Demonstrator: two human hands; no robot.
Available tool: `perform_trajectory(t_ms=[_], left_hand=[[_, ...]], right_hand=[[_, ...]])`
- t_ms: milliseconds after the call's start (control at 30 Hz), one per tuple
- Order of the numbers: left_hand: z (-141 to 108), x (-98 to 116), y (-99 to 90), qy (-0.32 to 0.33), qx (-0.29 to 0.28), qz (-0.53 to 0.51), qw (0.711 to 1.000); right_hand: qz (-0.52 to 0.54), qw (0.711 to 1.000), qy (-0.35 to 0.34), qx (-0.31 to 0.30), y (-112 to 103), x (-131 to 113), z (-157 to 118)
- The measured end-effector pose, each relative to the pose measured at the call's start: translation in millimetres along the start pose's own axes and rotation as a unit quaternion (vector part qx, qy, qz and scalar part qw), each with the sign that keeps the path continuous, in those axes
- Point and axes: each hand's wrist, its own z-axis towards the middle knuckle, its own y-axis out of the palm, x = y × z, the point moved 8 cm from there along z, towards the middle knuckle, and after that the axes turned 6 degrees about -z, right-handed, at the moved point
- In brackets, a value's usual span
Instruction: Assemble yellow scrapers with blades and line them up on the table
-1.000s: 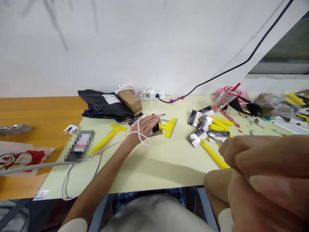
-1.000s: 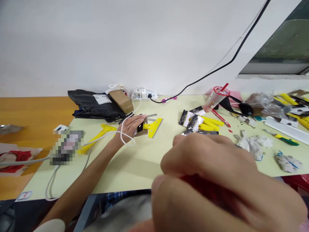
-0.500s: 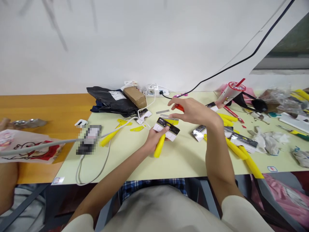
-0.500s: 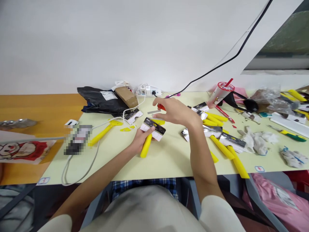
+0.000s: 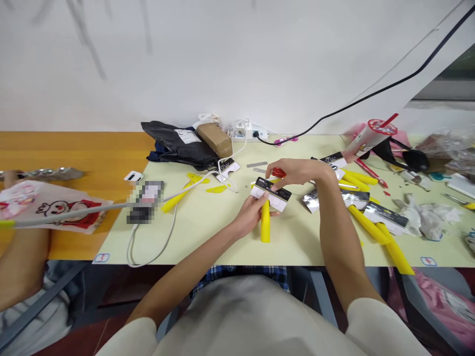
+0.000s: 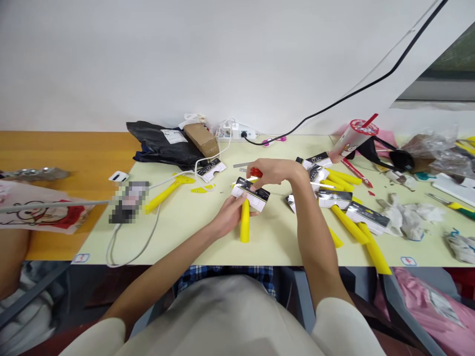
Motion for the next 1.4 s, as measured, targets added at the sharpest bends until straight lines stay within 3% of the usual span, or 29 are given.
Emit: perform_trajectory(t_ms=[233, 433, 600, 733, 833, 933, 1033, 1167, 1233, 1300, 1400], left_hand=[[-19.7, -19.6, -1.4, 0.011, -0.044, 0.126, 0.991], [-31.6, -25.1, -6.3, 0.043, -0.042, 0.254, 0.965], [-28.9, -21.9, -3.5, 0.102, 0.003, 0.432, 0.896], [-19.2, -34.1, 20.1, 0.131, -0.027, 0.555, 0.821], [-12.4, -40.9, 38.4, 0.135, -0.03, 0.639, 0.757], [-4.5, -44.9, 51.3, 0.112, -0.019, 0.694, 0.711], [4.4, -50.5, 59.5, 0.068, -0.004, 0.716, 0.695], [6.8, -52.1, 65.5, 0.045, 0.0, 0.695, 0.718], [0.2, -39.6, 58.8, 0.064, -0.015, 0.677, 0.733], [-10.7, -9.1, 35.5, 0.1, -0.012, 0.666, 0.739], [-30.4, 72.9, -36.5, 0.16, 0.099, 0.669, 0.719]], right_hand=[[-0.008, 1.0, 0.028, 0.003, -5.1, 19.4, -8.6], [0.001, 0.998, 0.056, 0.002, -5.9, 33.0, -10.4], [-0.007, 0.99, 0.142, -0.017, 0.0, 65.9, 0.1], [-0.025, 0.976, 0.215, -0.037, 7.6, 95.8, 12.9], [-0.022, 0.974, 0.221, -0.049, 12.9, 103.8, 21.0], [-0.013, 0.973, 0.225, -0.055, 15.2, 107.2, 24.2], [-0.005, 0.969, 0.243, -0.052, 13.8, 111.0, 24.1], [-0.002, 0.961, 0.274, -0.018, 4.4, 114.3, 18.0], [-0.008, 0.956, 0.292, 0.022, -5.8, 113.1, 8.3], [-0.015, 0.951, 0.301, 0.068, -17.8, 105.1, -7.0], [-0.024, 0.956, 0.254, 0.141, -31.7, 64.6, -31.7]])
